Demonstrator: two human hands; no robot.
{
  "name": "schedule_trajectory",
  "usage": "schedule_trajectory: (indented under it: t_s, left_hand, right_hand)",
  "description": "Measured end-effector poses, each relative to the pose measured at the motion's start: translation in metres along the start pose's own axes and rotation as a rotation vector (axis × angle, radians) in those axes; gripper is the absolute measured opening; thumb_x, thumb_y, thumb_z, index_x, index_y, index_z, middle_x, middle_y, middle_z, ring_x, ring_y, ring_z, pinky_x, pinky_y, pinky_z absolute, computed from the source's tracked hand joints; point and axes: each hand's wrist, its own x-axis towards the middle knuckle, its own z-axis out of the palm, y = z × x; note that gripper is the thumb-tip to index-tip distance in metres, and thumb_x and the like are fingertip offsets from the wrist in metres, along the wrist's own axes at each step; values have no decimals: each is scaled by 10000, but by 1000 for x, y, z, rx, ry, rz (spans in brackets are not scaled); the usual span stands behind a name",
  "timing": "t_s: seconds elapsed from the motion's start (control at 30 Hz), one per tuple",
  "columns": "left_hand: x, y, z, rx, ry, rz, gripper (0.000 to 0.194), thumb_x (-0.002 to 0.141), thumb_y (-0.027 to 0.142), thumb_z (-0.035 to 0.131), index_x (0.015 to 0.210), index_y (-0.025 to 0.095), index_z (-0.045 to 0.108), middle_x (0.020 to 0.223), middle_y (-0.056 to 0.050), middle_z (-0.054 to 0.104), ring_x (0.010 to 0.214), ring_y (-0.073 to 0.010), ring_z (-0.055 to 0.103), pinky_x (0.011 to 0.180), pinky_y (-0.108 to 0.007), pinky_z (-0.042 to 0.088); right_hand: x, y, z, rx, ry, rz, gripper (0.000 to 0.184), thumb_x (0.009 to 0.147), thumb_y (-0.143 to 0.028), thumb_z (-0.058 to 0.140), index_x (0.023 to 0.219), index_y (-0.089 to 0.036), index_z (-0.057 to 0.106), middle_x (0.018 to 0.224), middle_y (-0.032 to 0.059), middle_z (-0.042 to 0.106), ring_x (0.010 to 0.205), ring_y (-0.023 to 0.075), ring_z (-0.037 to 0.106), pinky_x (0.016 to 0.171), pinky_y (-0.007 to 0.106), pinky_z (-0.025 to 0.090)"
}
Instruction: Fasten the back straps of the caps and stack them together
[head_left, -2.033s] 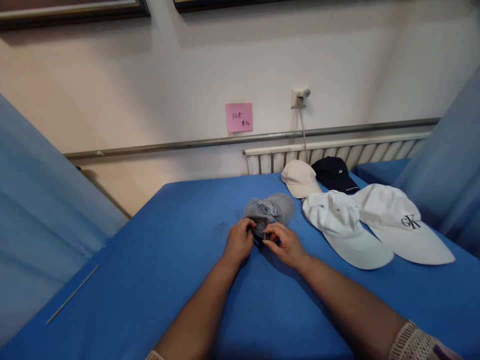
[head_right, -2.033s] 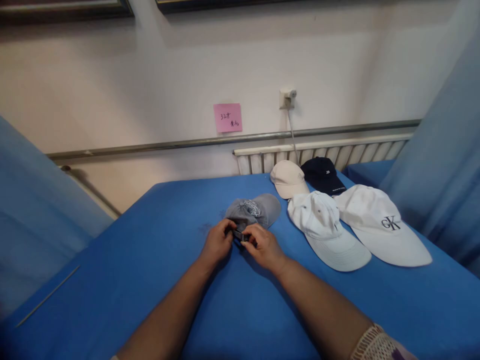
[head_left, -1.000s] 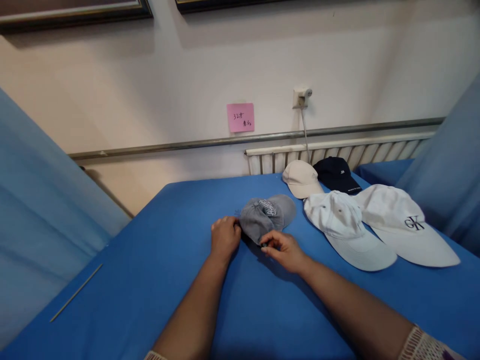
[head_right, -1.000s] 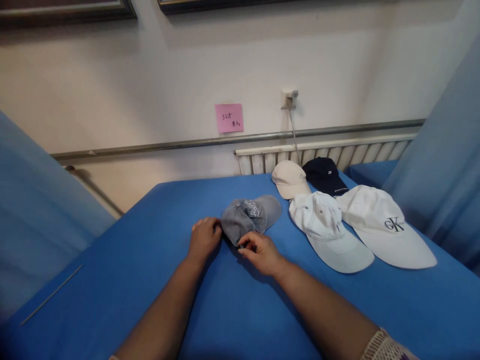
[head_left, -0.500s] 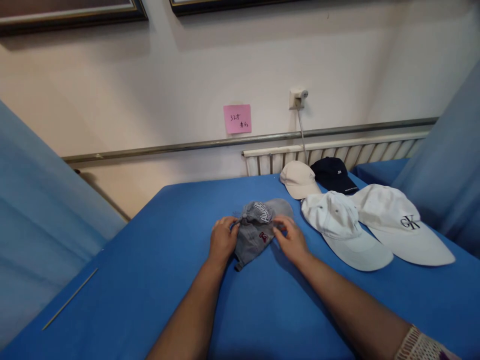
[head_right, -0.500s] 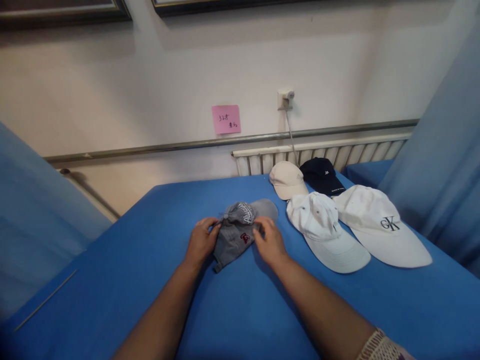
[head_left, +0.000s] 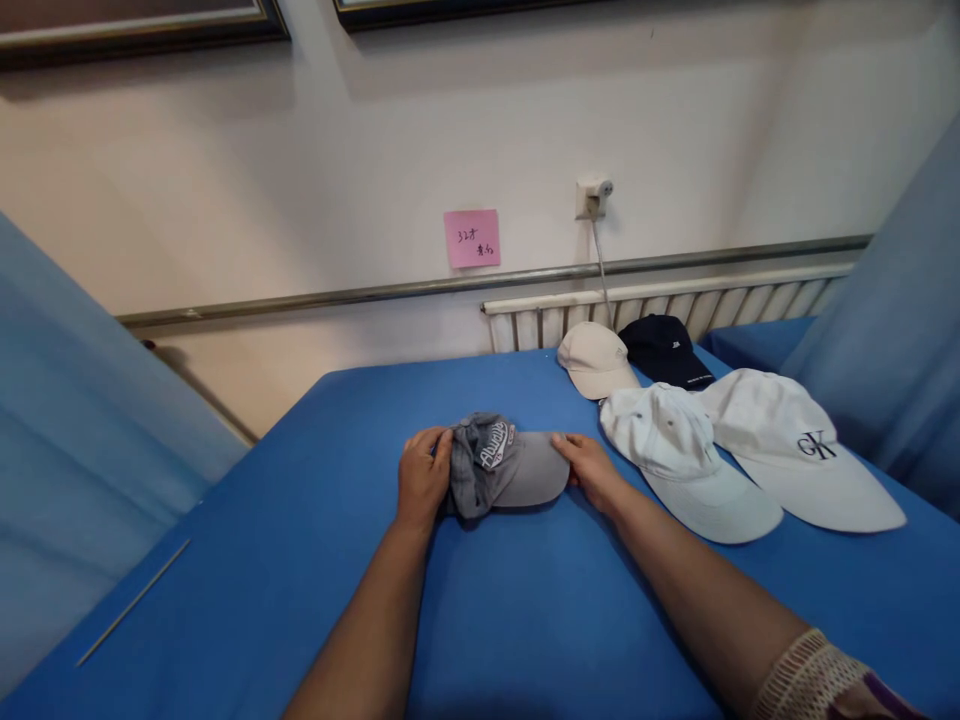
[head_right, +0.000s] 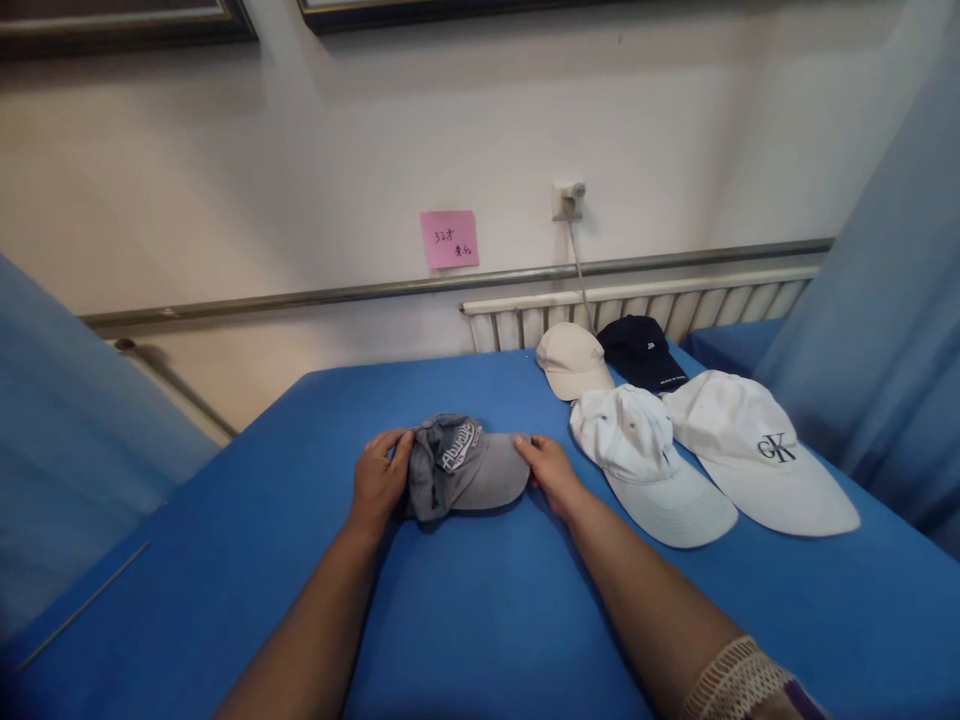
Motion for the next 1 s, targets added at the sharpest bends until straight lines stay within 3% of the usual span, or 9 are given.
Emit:
schedule_trajectory:
  t_s: [0.1, 0.17, 0.27, 0.37, 0.47, 0.6, 0.7, 0.87, 1.0]
  left_hand:
    - [1, -1, -2, -8, 61, -20, 333, 919, 382, 422, 949, 179, 685, 999, -84, 704, 987, -227, 614, 938, -370, 430]
    - [1, -2, -3, -12, 171, -50, 317, 906, 351, 442, 1055, 168, 654, 1105, -106, 671, 1083, -244, 582, 989, -396, 412]
    - [1, -1, -3, -32, 370, -106, 385, 869, 302, 503, 1219, 150, 556, 1271, -144, 570, 1239, -264, 484, 1083, -439, 333]
    - [-2, 4, 5, -153, 431, -188, 473, 830, 295, 570, 1281, 178, 488, 1342, -144, 501, 1291, -266, 434, 1098, -460, 318]
    - [-11, 18, 21, -460, 282, -396, 484, 829, 352, 595, 1271, 193, 483, 1267, -142, 551, 1176, -255, 538, 1004, -443, 424]
    - [-30, 41, 44, -996, -184, -678, 436, 803, 407, 644, 1140, 141, 566, 1060, -148, 664, 936, -236, 656, 864, -417, 511]
    - [-36, 49, 47, -1247, -337, -729, 441, 730, 355, 739, 1088, 138, 600, 1051, -137, 688, 899, -231, 672, 823, -381, 530]
    - [-5, 34, 22, -1347, -112, -572, 473, 687, 219, 777, 1127, 193, 605, 1067, -77, 700, 922, -187, 667, 841, -310, 521]
    - [27, -5, -7, -1413, 152, -461, 399, 719, 140, 734, 1095, 219, 628, 1025, -31, 706, 882, -132, 663, 857, -262, 518]
  right_hand:
    - [-11, -5, 0, 232, -71, 134, 216, 759, -360, 703, 760, -156, 633, 600, 0, 634, 491, 123, 561, 451, 228, 436]
    - [-13, -8, -1, 427, -5, 175, 111, 785, -269, 672, 776, -161, 646, 700, 19, 698, 605, 146, 642, 568, 254, 524]
    - [-11, -11, -2, 686, 132, 131, 93, 861, -203, 570, 841, -181, 658, 814, 23, 739, 754, 146, 692, 705, 254, 567]
    - [-11, -13, -1, 817, 136, 37, 132, 865, -154, 563, 940, -208, 656, 890, 11, 750, 883, 140, 697, 806, 256, 569]
    - [-18, -11, 6, 833, 32, 15, 216, 823, -131, 626, 1018, -220, 650, 930, 7, 751, 940, 151, 691, 870, 282, 559]
    - [-31, -3, 24, 787, -93, 67, 327, 744, -102, 716, 1047, -203, 649, 1021, 25, 738, 963, 169, 684, 900, 302, 541]
    - [-39, 2, 34, 676, -182, 144, 342, 710, -131, 767, 1030, -176, 655, 1034, 48, 731, 921, 177, 691, 847, 295, 545]
    - [-45, 2, 36, 444, -334, 228, 229, 731, -259, 776, 886, -138, 659, 923, 82, 731, 802, 161, 688, 717, 263, 523]
    - [-45, 2, 34, 350, -384, 203, 253, 711, -294, 790, 858, -145, 646, 912, 80, 722, 729, 136, 663, 659, 252, 491]
